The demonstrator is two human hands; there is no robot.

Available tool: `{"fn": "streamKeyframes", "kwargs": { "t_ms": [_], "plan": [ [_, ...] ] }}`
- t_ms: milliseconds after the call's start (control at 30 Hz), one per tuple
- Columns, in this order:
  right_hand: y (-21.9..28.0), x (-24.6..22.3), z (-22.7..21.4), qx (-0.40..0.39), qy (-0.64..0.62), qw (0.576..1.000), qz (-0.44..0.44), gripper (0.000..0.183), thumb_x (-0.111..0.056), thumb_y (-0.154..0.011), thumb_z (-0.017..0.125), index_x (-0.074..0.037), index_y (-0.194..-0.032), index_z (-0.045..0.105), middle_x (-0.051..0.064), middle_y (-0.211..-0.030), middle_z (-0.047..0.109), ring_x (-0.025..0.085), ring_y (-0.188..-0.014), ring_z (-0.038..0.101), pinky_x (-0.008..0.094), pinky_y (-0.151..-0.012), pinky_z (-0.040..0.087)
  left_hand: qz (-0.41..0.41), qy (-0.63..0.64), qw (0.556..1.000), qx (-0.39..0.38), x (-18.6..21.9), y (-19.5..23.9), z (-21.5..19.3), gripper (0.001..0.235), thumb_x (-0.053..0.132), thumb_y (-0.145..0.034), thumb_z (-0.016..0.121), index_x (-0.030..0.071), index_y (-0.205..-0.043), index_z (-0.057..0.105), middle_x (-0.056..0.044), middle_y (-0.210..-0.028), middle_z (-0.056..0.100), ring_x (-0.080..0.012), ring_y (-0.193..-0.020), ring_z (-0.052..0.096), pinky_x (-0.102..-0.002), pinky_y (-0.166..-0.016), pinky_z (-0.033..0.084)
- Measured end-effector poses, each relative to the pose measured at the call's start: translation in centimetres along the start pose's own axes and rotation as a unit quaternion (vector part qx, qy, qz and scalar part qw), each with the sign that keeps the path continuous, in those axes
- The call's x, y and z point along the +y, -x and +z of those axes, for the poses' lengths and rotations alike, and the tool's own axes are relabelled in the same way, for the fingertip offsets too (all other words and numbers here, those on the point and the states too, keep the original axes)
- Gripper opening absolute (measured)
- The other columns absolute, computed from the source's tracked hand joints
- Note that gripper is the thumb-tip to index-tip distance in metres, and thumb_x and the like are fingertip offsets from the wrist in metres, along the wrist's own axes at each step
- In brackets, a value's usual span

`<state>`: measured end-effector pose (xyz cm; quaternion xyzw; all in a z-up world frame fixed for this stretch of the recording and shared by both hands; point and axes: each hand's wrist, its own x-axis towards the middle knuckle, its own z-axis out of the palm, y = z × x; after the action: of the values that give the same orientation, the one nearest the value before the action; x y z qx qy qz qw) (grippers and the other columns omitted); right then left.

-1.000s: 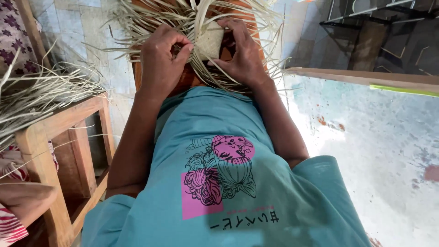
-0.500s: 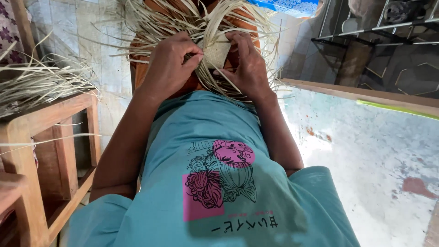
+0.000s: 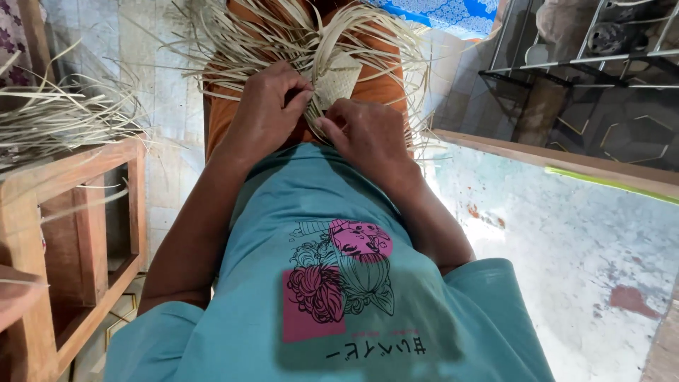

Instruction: The person sits on the floor and weaves a basket using dried palm leaves. They interlace the leaves by hand, pulling and tucking them into the existing structure to build up the sides of the basket.

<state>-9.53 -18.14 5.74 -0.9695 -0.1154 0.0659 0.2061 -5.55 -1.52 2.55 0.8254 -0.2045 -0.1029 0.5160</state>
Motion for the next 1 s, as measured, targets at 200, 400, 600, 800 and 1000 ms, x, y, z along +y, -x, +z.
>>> {"fn": "streamKeyframes", "kwargs": {
  "t_ms": [200, 400, 600, 800, 1000],
  "plan": [
    [-0.6, -0.1, -1.3, -0.006, -0.037, 0.999, -0.019, 0.013, -0.025, -0.081, 0.059, -0.015, -0.073, 0.062, 0.001, -0.057, 0.061, 0.019, -0.049, 0.056, 0.034, -0.041, 0.035, -0.01, 0.066, 0.997, 0.03, -1.4, 0.5, 0.7, 0.004, 0.001, -0.084, 0.06, 0.001, -0.081, 0.062, -0.009, -0.078, 0.055, -0.0191, -0.072, 0.054, -0.031, -0.063, 0.044],
    [-3.5, -1.1, -3.4, -0.036, -0.211, 0.975, -0.056, 0.018, -0.014, -0.087, 0.053, -0.008, -0.072, 0.062, 0.001, -0.057, 0.054, 0.01, -0.049, 0.042, 0.028, -0.044, 0.031, -0.028, 0.082, 0.996, 0.035, -1.2, 0.7, 1.4, 0.008, 0.005, -0.085, 0.057, 0.003, -0.079, 0.063, -0.005, -0.073, 0.052, -0.0151, -0.065, 0.048, -0.03, -0.055, 0.038],
    [-5.3, -1.3, -2.1, 0.007, -0.227, 0.969, -0.1, 0.017, -0.008, -0.084, 0.052, -0.007, -0.07, 0.062, 0.0, -0.059, 0.058, 0.008, -0.051, 0.044, 0.027, -0.046, 0.032, -0.002, 0.117, 0.992, 0.051, -1.2, 1.1, 0.9, 0.014, 0.002, -0.088, 0.053, 0.003, -0.075, 0.05, -0.006, -0.073, 0.042, -0.0159, -0.063, 0.039, -0.031, -0.055, 0.031],
    [-5.5, -1.6, -2.3, 0.014, -0.224, 0.969, -0.108, 0.017, -0.011, -0.086, 0.054, -0.007, -0.072, 0.064, 0.0, -0.058, 0.058, 0.009, -0.049, 0.044, 0.028, -0.045, 0.031, 0.017, 0.148, 0.987, 0.062, -1.0, 1.2, 0.6, 0.01, 0.001, -0.089, 0.055, 0.0, -0.08, 0.056, -0.006, -0.075, 0.047, -0.0148, -0.068, 0.044, -0.028, -0.059, 0.036],
    [-4.4, -4.6, -7.3, -0.039, -0.379, 0.911, -0.157, 0.013, -0.006, -0.094, 0.051, 0.001, -0.092, 0.062, 0.011, -0.074, 0.065, 0.01, -0.052, 0.054, 0.018, -0.042, 0.035, 0.045, 0.099, 0.99, 0.09, -1.8, 1.1, 1.3, 0.017, -0.014, -0.081, 0.061, 0.0, -0.075, 0.052, -0.007, -0.074, 0.044, -0.0121, -0.063, 0.042, -0.024, -0.049, 0.032]
  ]
}}
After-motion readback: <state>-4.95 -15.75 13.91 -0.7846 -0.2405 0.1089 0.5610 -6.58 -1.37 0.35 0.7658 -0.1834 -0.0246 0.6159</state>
